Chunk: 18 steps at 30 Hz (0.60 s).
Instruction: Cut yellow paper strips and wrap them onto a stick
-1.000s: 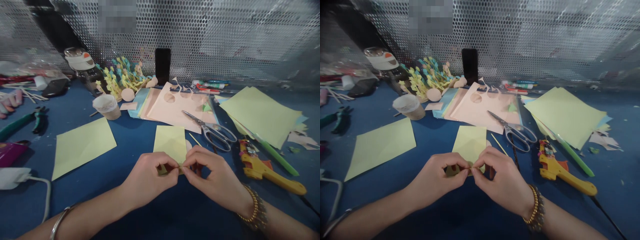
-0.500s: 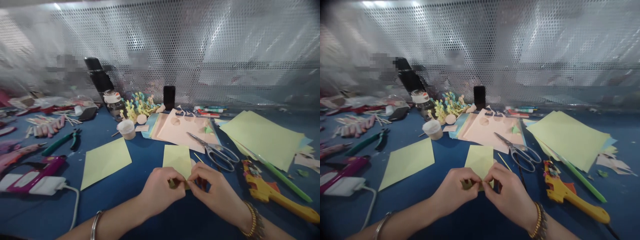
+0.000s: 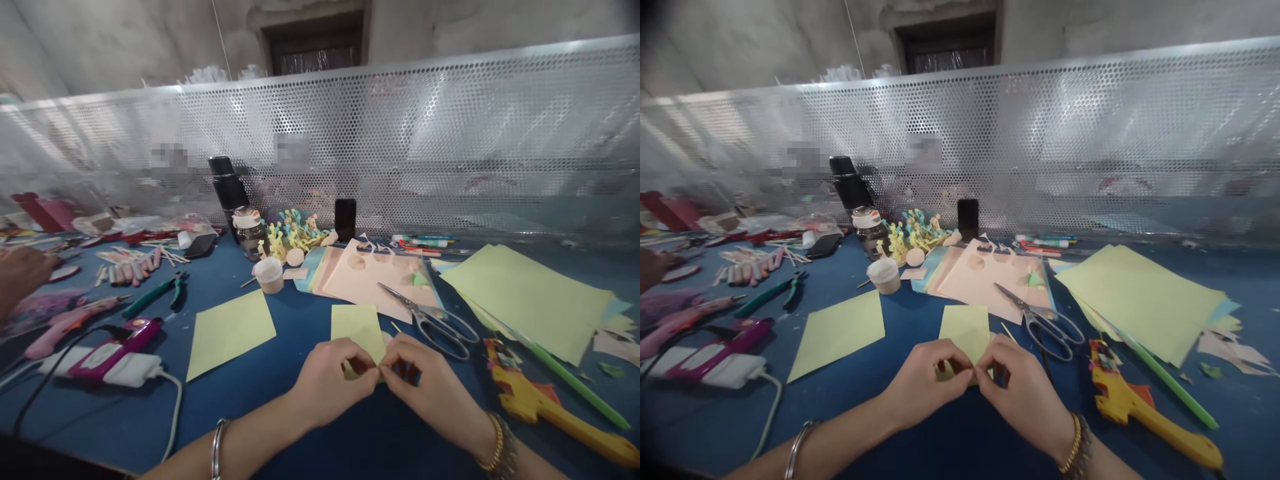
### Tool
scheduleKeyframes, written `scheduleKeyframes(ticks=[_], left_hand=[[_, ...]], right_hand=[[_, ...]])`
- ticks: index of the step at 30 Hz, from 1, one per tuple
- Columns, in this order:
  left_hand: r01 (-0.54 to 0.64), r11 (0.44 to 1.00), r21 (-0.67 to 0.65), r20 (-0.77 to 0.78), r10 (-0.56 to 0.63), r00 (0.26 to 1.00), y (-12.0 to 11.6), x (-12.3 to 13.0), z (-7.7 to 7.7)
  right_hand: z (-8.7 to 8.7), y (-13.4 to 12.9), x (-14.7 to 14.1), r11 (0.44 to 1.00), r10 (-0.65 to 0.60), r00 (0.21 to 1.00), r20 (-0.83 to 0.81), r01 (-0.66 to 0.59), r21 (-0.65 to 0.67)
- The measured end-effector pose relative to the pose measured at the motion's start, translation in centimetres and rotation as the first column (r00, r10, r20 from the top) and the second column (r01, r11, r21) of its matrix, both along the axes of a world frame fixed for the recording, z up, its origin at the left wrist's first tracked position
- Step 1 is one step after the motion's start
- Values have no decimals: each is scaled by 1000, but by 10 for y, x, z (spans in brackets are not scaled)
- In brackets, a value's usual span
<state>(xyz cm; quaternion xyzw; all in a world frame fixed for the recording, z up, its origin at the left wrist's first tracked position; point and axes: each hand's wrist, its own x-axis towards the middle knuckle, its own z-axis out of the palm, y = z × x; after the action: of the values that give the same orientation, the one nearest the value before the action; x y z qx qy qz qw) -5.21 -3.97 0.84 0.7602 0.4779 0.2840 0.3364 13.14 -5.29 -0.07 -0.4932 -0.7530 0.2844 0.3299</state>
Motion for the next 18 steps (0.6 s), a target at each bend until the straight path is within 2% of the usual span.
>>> scheduleKeyframes(ticks=[6, 14, 18], left_hand=[[23, 999, 33, 13, -23, 1000, 4, -3, -4], [98, 978, 183, -162, -68, 984, 5, -3, -9], [90, 983, 157, -122, -71, 990, 10, -5, -10]], right_hand=[[2, 2, 1, 1000, 3, 1000, -22, -4, -4], [0, 7, 2, 999, 21, 999, -31, -20, 39], [-2, 8, 4, 998, 21, 999, -42, -18, 66]])
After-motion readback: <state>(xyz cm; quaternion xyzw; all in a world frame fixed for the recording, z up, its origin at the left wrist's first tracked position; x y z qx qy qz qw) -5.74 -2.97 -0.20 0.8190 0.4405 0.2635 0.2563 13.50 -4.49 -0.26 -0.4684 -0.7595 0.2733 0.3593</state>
